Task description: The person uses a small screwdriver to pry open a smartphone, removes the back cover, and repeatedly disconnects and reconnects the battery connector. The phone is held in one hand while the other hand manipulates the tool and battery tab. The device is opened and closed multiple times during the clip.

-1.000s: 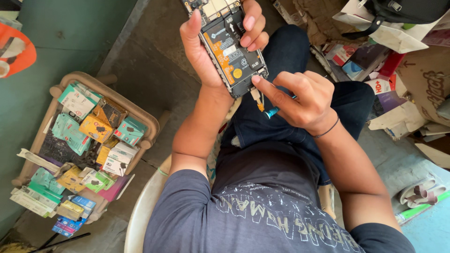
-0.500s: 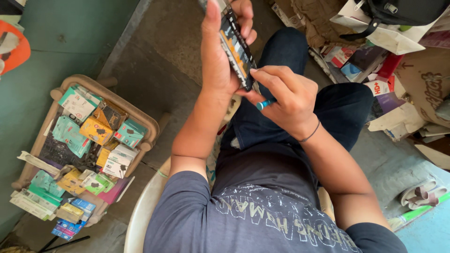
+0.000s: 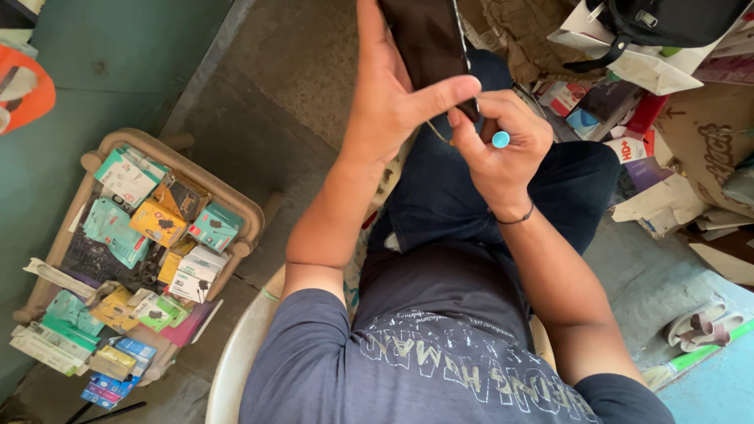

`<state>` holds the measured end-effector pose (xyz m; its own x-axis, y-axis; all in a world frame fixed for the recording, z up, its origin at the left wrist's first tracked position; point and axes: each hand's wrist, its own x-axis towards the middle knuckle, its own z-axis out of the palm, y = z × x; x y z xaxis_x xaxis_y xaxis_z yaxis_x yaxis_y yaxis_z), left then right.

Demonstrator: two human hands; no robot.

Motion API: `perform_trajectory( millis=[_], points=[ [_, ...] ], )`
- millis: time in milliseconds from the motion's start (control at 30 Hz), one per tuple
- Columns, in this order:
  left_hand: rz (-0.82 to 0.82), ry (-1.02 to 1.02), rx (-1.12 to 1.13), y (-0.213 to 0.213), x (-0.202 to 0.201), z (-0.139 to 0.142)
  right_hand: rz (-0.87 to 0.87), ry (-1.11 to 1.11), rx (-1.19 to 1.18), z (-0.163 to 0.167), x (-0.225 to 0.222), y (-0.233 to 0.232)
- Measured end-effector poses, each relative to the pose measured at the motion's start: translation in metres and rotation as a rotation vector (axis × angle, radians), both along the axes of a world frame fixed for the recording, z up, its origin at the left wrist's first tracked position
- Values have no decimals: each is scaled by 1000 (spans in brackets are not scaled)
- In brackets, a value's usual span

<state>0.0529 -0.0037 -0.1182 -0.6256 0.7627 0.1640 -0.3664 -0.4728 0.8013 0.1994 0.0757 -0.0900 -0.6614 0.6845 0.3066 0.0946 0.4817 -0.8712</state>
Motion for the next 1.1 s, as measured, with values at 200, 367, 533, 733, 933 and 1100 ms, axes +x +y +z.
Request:
perform_trajectory(
  millis=[200, 367, 533, 733, 933, 1100],
  points=[
    [29, 111, -76, 6, 9, -6, 11, 19, 28, -7, 3, 3],
    [18, 86, -12, 6, 8, -4, 43, 24, 91, -7, 6, 6],
    [2, 42, -12, 4, 6, 0, 76, 6, 123, -4, 9, 7],
    [102, 4, -42, 6, 10, 0, 53, -14, 130, 0, 9, 7],
    [158, -71, -46, 6, 6, 0, 94, -119, 15, 1, 7, 2],
    [181, -75, -27, 6, 7, 2, 74, -110, -18, 0, 5, -2]
  ],
)
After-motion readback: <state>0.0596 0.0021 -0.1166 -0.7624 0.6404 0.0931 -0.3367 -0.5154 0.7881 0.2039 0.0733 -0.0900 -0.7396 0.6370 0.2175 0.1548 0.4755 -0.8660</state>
